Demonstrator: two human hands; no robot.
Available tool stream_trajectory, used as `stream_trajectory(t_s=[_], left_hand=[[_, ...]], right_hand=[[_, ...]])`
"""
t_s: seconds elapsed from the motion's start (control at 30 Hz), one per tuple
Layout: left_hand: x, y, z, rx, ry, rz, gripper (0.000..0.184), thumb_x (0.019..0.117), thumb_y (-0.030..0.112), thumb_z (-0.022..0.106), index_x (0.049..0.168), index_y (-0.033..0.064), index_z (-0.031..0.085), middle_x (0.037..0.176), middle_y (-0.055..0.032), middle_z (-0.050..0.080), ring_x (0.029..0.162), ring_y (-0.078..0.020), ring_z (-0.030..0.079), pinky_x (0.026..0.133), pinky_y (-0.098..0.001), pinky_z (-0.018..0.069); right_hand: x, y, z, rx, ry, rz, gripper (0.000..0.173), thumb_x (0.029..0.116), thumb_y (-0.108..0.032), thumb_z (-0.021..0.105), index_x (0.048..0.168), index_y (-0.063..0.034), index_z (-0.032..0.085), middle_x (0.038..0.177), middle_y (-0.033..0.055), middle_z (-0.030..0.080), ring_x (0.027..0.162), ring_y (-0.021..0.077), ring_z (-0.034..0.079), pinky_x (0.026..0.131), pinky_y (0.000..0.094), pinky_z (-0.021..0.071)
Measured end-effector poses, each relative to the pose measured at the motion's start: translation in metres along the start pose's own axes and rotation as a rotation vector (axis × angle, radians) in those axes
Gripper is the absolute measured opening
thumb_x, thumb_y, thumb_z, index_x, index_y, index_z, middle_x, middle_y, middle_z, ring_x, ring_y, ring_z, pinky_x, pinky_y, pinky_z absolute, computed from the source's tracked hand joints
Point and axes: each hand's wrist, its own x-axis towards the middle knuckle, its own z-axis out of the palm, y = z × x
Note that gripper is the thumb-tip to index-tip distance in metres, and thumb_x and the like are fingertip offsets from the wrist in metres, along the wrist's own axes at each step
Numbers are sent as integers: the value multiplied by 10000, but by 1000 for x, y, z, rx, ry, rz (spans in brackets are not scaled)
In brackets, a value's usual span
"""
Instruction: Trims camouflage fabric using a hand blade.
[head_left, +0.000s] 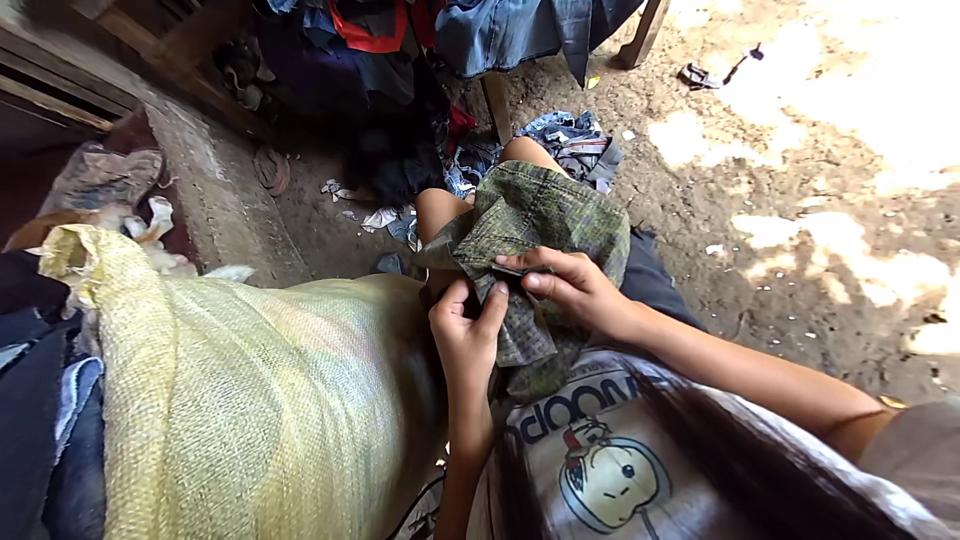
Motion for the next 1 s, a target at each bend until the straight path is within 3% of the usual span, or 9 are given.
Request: stream_trajectory(t_s=[0.1,0.23,0.33,0.43,0.47,0.57,0.7,0.8,1.0], left_hand=[[3,-2,1,25,-16,5,107,839,-41,652,882,44,701,776,52,713,739,9,682,712,-192,586],[3,-1,5,25,-16,-72,93,856,-30,643,897,47,675,772,53,696,737,9,672,707,-187,577],[3,3,6,57,-22,-82,161,902,34,677,1061,21,660,893,28,722,838,-5,696,791,-207,593],[4,3,4,73,12,-37,180,865,-31,681,1040,12,675,869,25,730,823,-7,697,775,-206,595],[4,3,2,69,16,-25,186,852,-47,666,1027,17,675,853,34,726,809,-2,694,766,-201,592],[2,4,-1,30,13,0,180,851,-52,663,1011,28,678,856,52,731,816,3,696,778,-201,593],[-3,6,-1,17,0,21,211,847,-60,649,1043,15,664,892,56,733,857,6,697,810,-203,590],[-4,5,1,68,-3,54,190,856,-55,640,1038,-3,658,885,49,731,848,14,695,801,-193,588],[-4,1,3,62,-6,76,177,836,-65,647,999,-6,677,865,35,734,828,3,698,780,-200,595]], right_hand=[[7,-9,-1,348,-15,266,207,1076,-249,465,984,-136,613,647,-101,549,534,-59,456,503,107,358],[10,-11,-5,434,-23,352,231,1073,-249,445,934,-143,595,594,-85,521,491,-42,433,465,112,326],[7,-7,-4,226,-11,203,187,1061,-220,497,1009,-112,640,673,-93,537,567,-58,462,527,108,375],[5,-2,-6,-143,-50,-31,297,1031,-269,581,1196,-42,675,1066,4,736,927,-14,669,798,184,549],[5,0,-6,-245,-60,-91,352,1029,-305,585,1242,-38,667,1087,42,742,943,45,691,799,245,566],[4,2,-9,-395,-75,-180,424,1023,-365,580,1321,-71,648,991,73,746,753,141,676,631,332,543],[2,1,-10,-439,-63,-223,416,1023,-365,578,1327,-95,667,1047,67,758,813,140,701,670,326,554],[-1,2,-3,-409,-2,-210,361,1013,-332,600,1235,-72,716,1044,71,766,796,116,688,666,300,529],[3,0,-3,-115,-42,-94,303,1000,-251,628,1153,0,698,1126,54,745,1040,16,679,892,210,550]])
